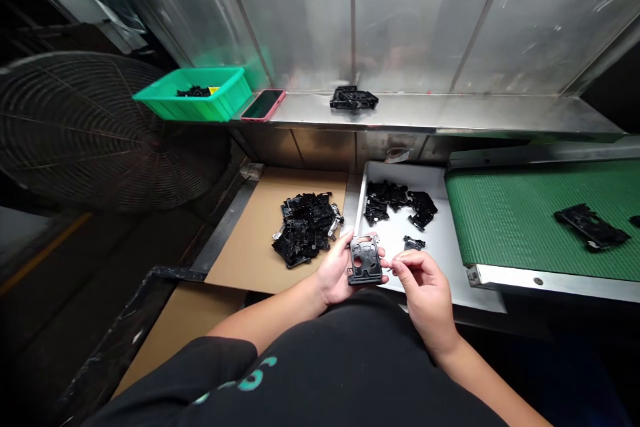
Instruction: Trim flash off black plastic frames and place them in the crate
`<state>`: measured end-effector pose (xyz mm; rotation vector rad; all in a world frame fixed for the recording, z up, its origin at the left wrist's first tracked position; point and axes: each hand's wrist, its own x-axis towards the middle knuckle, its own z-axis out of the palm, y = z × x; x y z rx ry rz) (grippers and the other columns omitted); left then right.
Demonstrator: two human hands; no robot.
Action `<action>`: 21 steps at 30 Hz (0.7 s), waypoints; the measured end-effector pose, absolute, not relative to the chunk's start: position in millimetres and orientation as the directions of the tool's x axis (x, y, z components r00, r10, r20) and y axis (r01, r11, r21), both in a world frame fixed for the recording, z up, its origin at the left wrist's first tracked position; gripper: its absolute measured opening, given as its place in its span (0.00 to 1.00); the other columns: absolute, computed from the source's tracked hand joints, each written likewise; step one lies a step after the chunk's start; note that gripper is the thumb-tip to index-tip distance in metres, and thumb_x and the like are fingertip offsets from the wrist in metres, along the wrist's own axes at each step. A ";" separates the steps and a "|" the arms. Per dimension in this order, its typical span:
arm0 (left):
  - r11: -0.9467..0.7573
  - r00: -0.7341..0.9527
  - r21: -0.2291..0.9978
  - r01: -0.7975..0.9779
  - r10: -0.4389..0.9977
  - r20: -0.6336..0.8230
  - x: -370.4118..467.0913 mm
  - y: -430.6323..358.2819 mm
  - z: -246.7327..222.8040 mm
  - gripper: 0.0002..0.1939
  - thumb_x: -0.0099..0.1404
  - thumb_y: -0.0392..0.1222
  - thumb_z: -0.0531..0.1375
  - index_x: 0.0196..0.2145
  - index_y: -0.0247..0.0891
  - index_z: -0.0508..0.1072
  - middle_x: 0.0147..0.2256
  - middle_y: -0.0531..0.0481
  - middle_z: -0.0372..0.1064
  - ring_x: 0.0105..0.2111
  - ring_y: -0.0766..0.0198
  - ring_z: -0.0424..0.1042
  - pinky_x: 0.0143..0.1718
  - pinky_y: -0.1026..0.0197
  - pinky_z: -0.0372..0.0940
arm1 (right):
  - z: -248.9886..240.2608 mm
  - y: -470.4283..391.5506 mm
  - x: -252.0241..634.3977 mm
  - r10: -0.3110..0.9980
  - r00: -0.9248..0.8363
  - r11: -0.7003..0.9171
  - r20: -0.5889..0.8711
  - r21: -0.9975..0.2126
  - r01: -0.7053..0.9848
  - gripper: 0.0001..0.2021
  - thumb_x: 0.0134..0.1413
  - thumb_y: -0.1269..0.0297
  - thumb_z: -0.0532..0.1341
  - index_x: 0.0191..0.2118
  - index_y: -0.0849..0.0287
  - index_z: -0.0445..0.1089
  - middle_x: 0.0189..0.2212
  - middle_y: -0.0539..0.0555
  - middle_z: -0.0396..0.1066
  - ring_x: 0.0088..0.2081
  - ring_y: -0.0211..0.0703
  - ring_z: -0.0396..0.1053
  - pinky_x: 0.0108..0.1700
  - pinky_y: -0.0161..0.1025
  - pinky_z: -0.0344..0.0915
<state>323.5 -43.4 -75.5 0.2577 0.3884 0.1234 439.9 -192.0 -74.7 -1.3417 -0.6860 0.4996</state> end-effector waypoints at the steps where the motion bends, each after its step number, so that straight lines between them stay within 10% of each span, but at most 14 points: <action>1: 0.961 0.923 0.270 -0.064 0.160 -0.351 321.9 -43.5 -76.2 0.27 0.77 0.60 0.48 0.55 0.38 0.74 0.40 0.39 0.80 0.37 0.51 0.83 0.47 0.42 0.77 | -75.0 -191.3 438.8 0.689 0.706 0.175 0.163 -0.983 0.056 0.05 0.65 0.62 0.70 0.37 0.53 0.76 0.35 0.52 0.76 0.39 0.43 0.75 0.44 0.40 0.74; 6: 0.821 0.908 0.571 -0.006 0.244 -0.341 319.6 -36.8 -88.5 0.32 0.76 0.65 0.45 0.57 0.37 0.71 0.39 0.38 0.79 0.37 0.50 0.82 0.45 0.42 0.77 | -78.5 -190.9 438.1 0.699 0.695 0.168 0.165 -0.984 0.063 0.05 0.66 0.63 0.70 0.37 0.53 0.76 0.35 0.51 0.76 0.40 0.42 0.73 0.44 0.39 0.72; 9: 0.236 0.780 0.952 0.196 0.550 -0.297 319.2 -12.8 -98.2 0.33 0.78 0.62 0.38 0.62 0.37 0.66 0.41 0.38 0.79 0.39 0.51 0.81 0.46 0.43 0.76 | -81.1 -193.1 440.8 0.700 0.699 0.146 0.148 -0.987 0.063 0.05 0.65 0.62 0.70 0.36 0.53 0.76 0.34 0.52 0.75 0.39 0.42 0.73 0.42 0.39 0.72; 14: -0.259 0.610 0.840 0.477 0.785 -0.105 308.1 64.3 -107.2 0.33 0.69 0.53 0.62 0.68 0.43 0.62 0.65 0.35 0.65 0.69 0.41 0.61 0.72 0.35 0.51 | -84.7 -203.1 449.8 0.711 0.697 0.108 0.100 -0.994 0.032 0.06 0.66 0.61 0.70 0.36 0.53 0.76 0.34 0.51 0.75 0.39 0.42 0.72 0.42 0.39 0.72; 21: -0.420 0.521 0.532 0.735 0.852 -0.048 319.3 122.4 -128.2 0.46 0.64 0.51 0.68 0.73 0.38 0.56 0.78 0.31 0.39 0.78 0.33 0.27 0.73 0.26 0.22 | -86.6 -223.0 470.4 0.673 0.739 0.025 0.012 -1.000 -0.007 0.07 0.65 0.59 0.70 0.36 0.53 0.76 0.36 0.53 0.75 0.39 0.43 0.72 0.42 0.40 0.72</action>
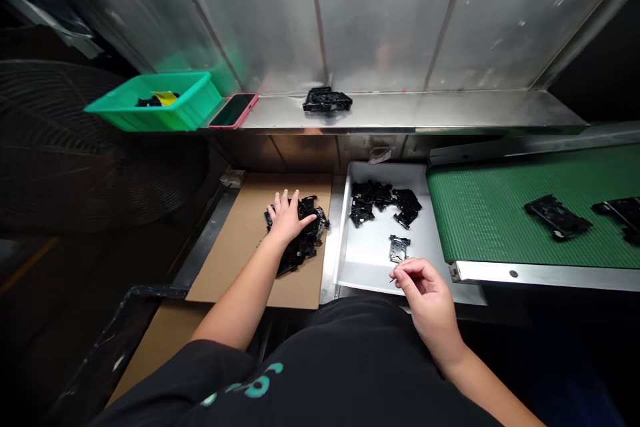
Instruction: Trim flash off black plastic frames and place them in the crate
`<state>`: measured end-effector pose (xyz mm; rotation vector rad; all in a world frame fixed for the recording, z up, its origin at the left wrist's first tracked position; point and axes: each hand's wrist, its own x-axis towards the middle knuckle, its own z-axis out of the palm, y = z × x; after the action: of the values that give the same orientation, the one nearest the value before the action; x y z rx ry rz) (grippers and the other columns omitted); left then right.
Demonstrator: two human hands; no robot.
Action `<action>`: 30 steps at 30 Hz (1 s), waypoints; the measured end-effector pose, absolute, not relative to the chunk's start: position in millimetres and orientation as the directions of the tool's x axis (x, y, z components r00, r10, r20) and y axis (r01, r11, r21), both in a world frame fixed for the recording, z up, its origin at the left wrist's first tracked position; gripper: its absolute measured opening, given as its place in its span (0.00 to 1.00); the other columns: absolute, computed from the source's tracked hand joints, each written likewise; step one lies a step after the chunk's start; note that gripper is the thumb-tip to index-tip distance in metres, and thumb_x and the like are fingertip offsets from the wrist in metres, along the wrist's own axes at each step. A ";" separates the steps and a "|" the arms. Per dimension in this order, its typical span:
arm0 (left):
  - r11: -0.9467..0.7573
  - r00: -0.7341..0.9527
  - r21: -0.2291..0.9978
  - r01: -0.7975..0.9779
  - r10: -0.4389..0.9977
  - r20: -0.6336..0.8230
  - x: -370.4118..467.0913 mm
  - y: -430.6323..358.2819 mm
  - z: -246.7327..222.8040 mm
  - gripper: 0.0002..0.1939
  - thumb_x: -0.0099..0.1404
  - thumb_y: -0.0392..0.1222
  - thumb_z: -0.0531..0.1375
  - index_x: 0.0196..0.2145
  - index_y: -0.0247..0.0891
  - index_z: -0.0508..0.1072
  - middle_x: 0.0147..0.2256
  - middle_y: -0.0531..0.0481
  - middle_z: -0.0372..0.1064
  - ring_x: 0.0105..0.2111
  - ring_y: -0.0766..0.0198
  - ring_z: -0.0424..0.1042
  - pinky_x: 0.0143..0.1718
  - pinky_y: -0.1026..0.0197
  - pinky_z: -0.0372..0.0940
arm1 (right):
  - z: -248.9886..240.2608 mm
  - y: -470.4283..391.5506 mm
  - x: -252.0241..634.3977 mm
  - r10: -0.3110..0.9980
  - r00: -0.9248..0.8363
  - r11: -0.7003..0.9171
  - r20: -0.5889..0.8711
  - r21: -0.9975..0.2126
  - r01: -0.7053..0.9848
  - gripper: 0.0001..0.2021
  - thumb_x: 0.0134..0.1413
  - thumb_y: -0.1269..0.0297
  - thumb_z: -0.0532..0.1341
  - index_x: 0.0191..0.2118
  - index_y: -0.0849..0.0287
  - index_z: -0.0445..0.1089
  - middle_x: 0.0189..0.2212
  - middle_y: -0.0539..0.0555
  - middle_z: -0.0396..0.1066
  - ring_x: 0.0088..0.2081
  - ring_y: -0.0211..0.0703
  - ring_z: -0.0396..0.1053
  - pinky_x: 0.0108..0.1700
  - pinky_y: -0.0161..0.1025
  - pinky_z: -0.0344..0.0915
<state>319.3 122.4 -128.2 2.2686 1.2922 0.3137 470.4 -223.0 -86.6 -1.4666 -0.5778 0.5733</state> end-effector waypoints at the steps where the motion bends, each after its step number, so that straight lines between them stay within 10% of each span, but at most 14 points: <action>1: -0.466 0.558 0.498 0.732 0.829 -0.044 328.7 120.0 -132.5 0.45 0.65 0.52 0.68 0.73 0.38 0.57 0.78 0.32 0.37 0.78 0.34 0.25 0.73 0.25 0.21 | -86.6 -225.4 473.6 0.663 0.749 0.023 0.010 -1.000 -0.007 0.07 0.65 0.59 0.70 0.36 0.54 0.76 0.36 0.53 0.75 0.38 0.43 0.72 0.42 0.40 0.72; 4: -0.612 0.706 0.471 0.636 0.707 -0.037 369.8 101.3 -146.8 0.36 0.70 0.52 0.62 0.71 0.39 0.62 0.77 0.36 0.42 0.79 0.38 0.29 0.76 0.30 0.29 | -85.5 -232.4 482.9 0.637 0.771 0.018 0.010 -1.000 -0.002 0.08 0.64 0.58 0.70 0.35 0.54 0.76 0.35 0.53 0.75 0.37 0.42 0.72 0.40 0.38 0.72; 9: -0.709 0.896 0.579 0.402 0.434 -0.091 464.0 54.9 -179.2 0.22 0.73 0.47 0.61 0.62 0.42 0.72 0.64 0.42 0.70 0.68 0.52 0.64 0.71 0.49 0.59 | -82.2 -248.1 496.2 0.603 0.798 -0.016 -0.005 -1.000 0.005 0.09 0.65 0.57 0.70 0.35 0.54 0.76 0.34 0.52 0.74 0.36 0.41 0.73 0.39 0.37 0.73; 17: -0.666 0.895 0.619 0.416 0.419 -0.151 592.5 5.0 -215.7 0.23 0.74 0.49 0.63 0.62 0.40 0.71 0.63 0.40 0.68 0.60 0.49 0.71 0.61 0.39 0.70 | -89.7 -285.7 516.1 0.496 0.862 -0.114 -0.104 -0.992 -0.054 0.10 0.63 0.55 0.71 0.37 0.55 0.77 0.37 0.55 0.76 0.35 0.43 0.72 0.38 0.40 0.75; 25: -0.364 0.794 0.762 0.535 0.525 -0.307 633.1 -3.0 -217.4 0.25 0.73 0.49 0.64 0.63 0.39 0.70 0.65 0.40 0.66 0.61 0.48 0.70 0.61 0.38 0.70 | -92.0 -308.8 537.1 0.417 0.902 -0.157 -0.111 -0.986 -0.049 0.09 0.62 0.55 0.71 0.37 0.54 0.77 0.38 0.55 0.76 0.35 0.44 0.73 0.39 0.41 0.76; 30: 0.145 0.703 0.855 0.498 0.510 -0.496 624.9 -9.1 -216.7 0.24 0.73 0.48 0.64 0.63 0.39 0.70 0.62 0.40 0.68 0.58 0.50 0.72 0.59 0.41 0.72 | -93.0 -305.8 545.9 0.442 0.889 -0.157 -0.119 -0.986 -0.054 0.10 0.61 0.55 0.72 0.36 0.55 0.77 0.37 0.55 0.77 0.35 0.44 0.73 0.37 0.40 0.75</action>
<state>624.9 -9.1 -216.7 1.4846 0.8754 0.0107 545.9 -305.8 -93.0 -1.6797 -0.3019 0.4453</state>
